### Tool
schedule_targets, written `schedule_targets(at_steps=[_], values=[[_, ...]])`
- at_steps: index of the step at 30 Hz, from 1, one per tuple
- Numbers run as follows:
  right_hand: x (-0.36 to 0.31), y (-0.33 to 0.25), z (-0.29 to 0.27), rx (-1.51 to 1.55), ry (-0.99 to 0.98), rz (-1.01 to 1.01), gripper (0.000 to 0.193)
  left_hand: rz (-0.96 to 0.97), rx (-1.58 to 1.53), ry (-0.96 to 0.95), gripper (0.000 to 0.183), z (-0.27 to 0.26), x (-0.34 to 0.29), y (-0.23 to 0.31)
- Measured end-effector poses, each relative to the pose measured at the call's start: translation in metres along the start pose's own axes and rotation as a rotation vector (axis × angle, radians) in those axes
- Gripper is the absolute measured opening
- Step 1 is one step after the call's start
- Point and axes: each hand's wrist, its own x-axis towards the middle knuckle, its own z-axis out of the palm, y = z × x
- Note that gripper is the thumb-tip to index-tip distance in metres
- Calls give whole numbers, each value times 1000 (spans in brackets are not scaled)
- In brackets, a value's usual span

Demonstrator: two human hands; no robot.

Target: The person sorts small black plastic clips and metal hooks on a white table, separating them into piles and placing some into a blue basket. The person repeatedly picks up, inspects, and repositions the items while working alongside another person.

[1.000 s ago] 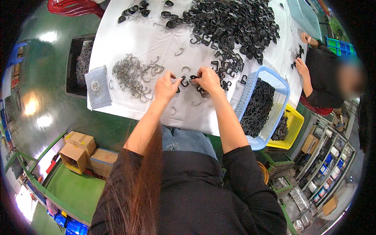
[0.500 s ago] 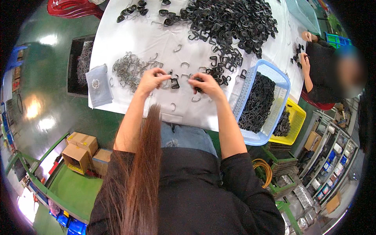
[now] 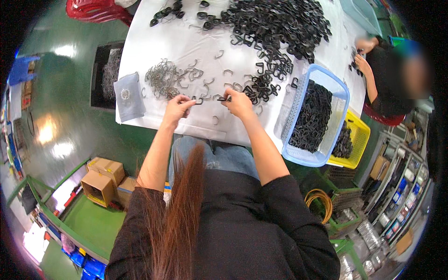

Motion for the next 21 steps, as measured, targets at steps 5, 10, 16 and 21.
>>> schedule_targets(at_steps=[5,10,16,21], values=[[-84,68,-78,608,335,148,17,168,40,-341,21,130,-4,35],[-154,157,-155,414,714,330,24,302,33,-727,35,294,-35,66],[-172,172,-167,-133,948,419,51,1030,462,-338,42,299,-21,41],[-113,96,-104,-49,938,11,31,1241,1165,-514,49,153,-10,-49]])
